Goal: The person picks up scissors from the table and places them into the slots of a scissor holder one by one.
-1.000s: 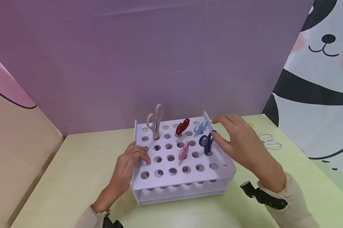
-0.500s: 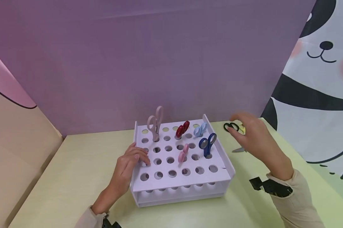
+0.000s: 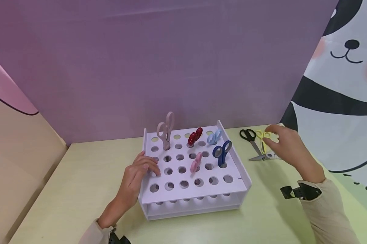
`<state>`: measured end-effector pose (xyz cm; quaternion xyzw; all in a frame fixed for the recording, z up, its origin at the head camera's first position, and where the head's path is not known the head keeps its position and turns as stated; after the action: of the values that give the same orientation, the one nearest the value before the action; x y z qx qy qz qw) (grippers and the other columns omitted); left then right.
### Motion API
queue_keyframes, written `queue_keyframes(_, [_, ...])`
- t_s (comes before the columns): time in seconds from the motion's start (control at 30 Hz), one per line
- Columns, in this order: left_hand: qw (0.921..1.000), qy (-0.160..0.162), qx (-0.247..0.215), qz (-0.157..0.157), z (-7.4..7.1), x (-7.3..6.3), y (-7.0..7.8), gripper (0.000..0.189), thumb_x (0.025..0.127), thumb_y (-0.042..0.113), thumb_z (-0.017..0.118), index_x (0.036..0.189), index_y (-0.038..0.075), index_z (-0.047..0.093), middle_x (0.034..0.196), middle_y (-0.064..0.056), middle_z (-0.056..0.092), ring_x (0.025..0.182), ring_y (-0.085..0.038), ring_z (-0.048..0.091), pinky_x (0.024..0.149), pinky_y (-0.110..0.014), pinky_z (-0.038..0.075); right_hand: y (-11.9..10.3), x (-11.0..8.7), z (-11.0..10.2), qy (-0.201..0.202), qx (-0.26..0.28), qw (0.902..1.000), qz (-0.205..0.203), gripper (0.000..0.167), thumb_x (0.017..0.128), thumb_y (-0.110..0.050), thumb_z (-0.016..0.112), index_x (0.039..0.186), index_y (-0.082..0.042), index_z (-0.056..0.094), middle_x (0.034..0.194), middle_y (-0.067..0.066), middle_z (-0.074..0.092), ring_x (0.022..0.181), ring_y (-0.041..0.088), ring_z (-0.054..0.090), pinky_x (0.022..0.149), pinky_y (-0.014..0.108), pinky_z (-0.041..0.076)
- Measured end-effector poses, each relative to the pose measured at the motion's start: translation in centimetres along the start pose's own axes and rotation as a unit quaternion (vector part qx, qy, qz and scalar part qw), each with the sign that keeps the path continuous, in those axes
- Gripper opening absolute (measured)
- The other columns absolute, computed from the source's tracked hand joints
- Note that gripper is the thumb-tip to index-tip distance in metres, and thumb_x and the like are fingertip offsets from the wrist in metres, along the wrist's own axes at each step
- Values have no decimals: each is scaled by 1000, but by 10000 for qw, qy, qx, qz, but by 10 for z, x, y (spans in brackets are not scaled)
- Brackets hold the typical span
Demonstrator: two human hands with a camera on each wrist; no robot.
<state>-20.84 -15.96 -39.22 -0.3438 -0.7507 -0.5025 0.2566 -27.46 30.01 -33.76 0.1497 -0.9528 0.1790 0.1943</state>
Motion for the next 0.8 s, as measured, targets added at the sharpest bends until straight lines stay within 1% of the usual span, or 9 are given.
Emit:
queue_keyframes(0.07, [10000, 20, -14, 5, 0, 0, 1, 41, 98, -4, 36, 79, 7, 71, 87, -2, 71, 102, -28, 63, 120, -45, 22, 12, -1, -1, -85, 41, 9998, 190, 32, 94, -11, 65, 119, 8, 58, 116, 34, 61, 96, 51, 61, 79, 64, 50])
queue_keyframes(0.23, [9998, 113, -84, 135, 1, 1, 4, 41, 97, -6, 36, 80, 7, 71, 86, -4, 71, 100, -29, 63, 120, -43, 23, 43, -6, 2, -369, 135, 9965, 742, 40, 97, -14, 61, 127, 9, 50, 120, 41, 54, 108, 58, 52, 84, 70, 45])
queue_keyframes(0.33, [9997, 129, -98, 155, 1, 2, 4, 41, 97, -6, 36, 80, 7, 71, 86, -4, 71, 100, -31, 63, 120, -43, 23, 62, -8, 8, -537, 116, 9945, 890, 43, 97, -14, 61, 130, 10, 47, 121, 43, 52, 110, 60, 50, 85, 71, 44])
queue_keyframes(0.4, [9999, 93, -93, 76, 1, 1, 3, 40, 97, -5, 36, 79, 6, 70, 86, -3, 71, 101, -30, 63, 120, -44, 22, 73, -11, 13, -712, 91, 9930, 938, 46, 97, -15, 60, 132, 11, 45, 122, 44, 51, 112, 61, 48, 87, 71, 42])
queue_keyframes(0.53, [10000, 13, -15, -21, 0, 1, 1, 40, 98, -4, 36, 79, 6, 70, 87, -3, 71, 102, -29, 63, 121, -44, 22, 95, -15, 24, -1097, -35, 9876, 1127, 50, 97, -18, 59, 134, 11, 42, 127, 45, 48, 116, 63, 43, 93, 73, 37])
queue_keyframes(0.6, [10000, -10, -2, -21, 0, 1, 1, 40, 98, -4, 36, 79, 7, 70, 87, -3, 71, 102, -28, 63, 121, -45, 22, 105, -17, 30, -1344, -132, 9828, 1260, 52, 100, -23, 54, 136, 11, 40, 130, 46, 44, 119, 64, 40, 96, 75, 33])
queue_keyframes(0.73, [10000, -10, 15, 19, 0, 1, 1, 41, 98, -4, 36, 79, 7, 70, 87, -3, 71, 101, -28, 63, 121, -44, 22, 118, -19, 37, -1834, -252, 9731, 1373, 58, 106, -36, 42, 138, 12, 36, 133, 46, 41, 120, 66, 38, 93, 77, 29])
queue_keyframes(0.8, [10000, -3, -11, 10, 0, 1, 1, 41, 98, -4, 36, 79, 7, 70, 87, -3, 71, 101, -28, 63, 121, -43, 22, 121, -19, 39, -2034, -276, 9689, 1380, 57, 106, -38, 38, 136, 11, 40, 132, 44, 44, 119, 66, 41, 90, 77, 29])
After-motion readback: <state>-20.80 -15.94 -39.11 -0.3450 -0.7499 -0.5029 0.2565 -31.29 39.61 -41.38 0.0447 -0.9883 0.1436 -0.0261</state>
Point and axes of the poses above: each hand's wrist, its own x-axis towards the middle knuckle, its own z-axis out of the palm, y = z × x, the point moved 1 cm from there along x, towards the middle knuckle
